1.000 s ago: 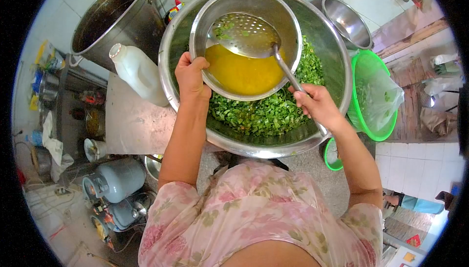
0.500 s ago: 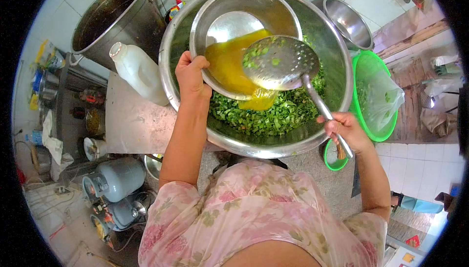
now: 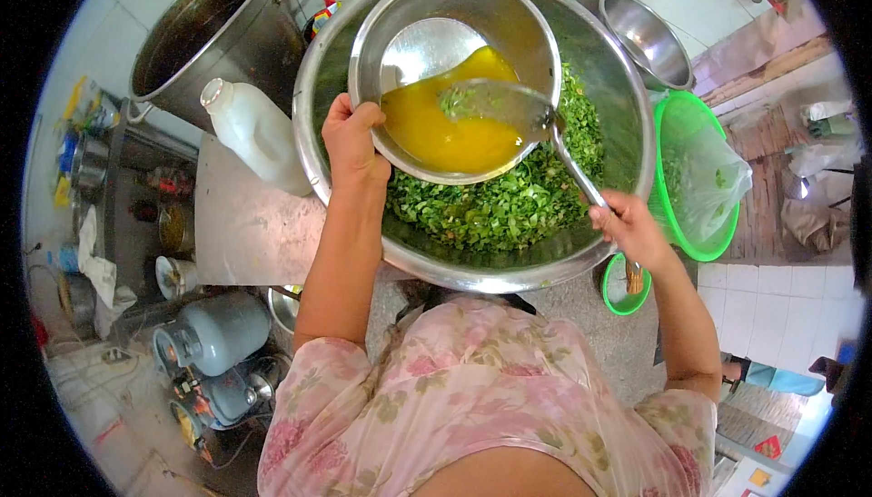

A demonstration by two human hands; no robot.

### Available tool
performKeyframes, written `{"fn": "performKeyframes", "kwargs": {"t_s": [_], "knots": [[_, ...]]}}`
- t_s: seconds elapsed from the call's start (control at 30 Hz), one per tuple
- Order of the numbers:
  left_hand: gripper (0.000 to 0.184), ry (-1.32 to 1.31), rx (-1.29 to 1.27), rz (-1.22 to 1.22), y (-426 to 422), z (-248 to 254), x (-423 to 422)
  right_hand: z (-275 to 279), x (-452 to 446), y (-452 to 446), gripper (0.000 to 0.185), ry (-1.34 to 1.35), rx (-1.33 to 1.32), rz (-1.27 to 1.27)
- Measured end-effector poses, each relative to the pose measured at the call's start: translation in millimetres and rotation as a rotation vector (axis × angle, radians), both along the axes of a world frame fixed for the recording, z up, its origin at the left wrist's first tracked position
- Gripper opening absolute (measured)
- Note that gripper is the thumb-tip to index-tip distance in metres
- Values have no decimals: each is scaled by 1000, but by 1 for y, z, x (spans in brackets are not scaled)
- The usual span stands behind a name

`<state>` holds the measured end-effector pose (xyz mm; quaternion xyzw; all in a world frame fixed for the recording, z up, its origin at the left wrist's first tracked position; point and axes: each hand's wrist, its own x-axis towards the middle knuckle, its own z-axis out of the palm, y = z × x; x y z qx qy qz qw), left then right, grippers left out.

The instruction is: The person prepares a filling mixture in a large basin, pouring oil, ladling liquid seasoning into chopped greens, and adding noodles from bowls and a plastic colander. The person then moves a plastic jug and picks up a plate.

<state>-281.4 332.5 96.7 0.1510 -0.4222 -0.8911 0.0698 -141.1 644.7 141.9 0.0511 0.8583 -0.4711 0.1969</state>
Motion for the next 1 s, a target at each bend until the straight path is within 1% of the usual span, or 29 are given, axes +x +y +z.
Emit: {"fn": "performKeyframes", "kwargs": {"t_s": [0.03,0.13,0.17,0.27,0.37,0.47,0.6,0.7,0.8,0.9,1.0], "knots": [[21,-3,2,3,0,0,0,0,6,3,20,-22,-7,19],[21,-9,1,7,0,-1,-1,4,20,7,18,27,-18,118],[21,-9,-6,6,0,-1,-1,9,22,5,34,-50,-94,94],[21,10,-1,-1,0,-3,-1,11,18,4,32,32,-99,52],[21,26,11,-3,0,-5,-3,13,-3,-7,29,183,-26,-37],[20,30,-4,-16,-2,-6,-3,6,-29,-14,16,236,75,-119],[20,26,-5,-21,0,-2,0,-14,-47,-15,19,238,95,-164],[20,10,-12,-14,0,0,0,-16,-44,-14,27,151,106,-98],[20,18,-17,-10,-2,-5,-2,-6,-27,-19,28,-2,-118,-137],[20,-22,-48,6,0,2,1,1,-18,-20,28,33,-200,-110],[20,-2,-10,-10,0,-1,-1,-5,-21,-18,30,71,-169,-84]]}}
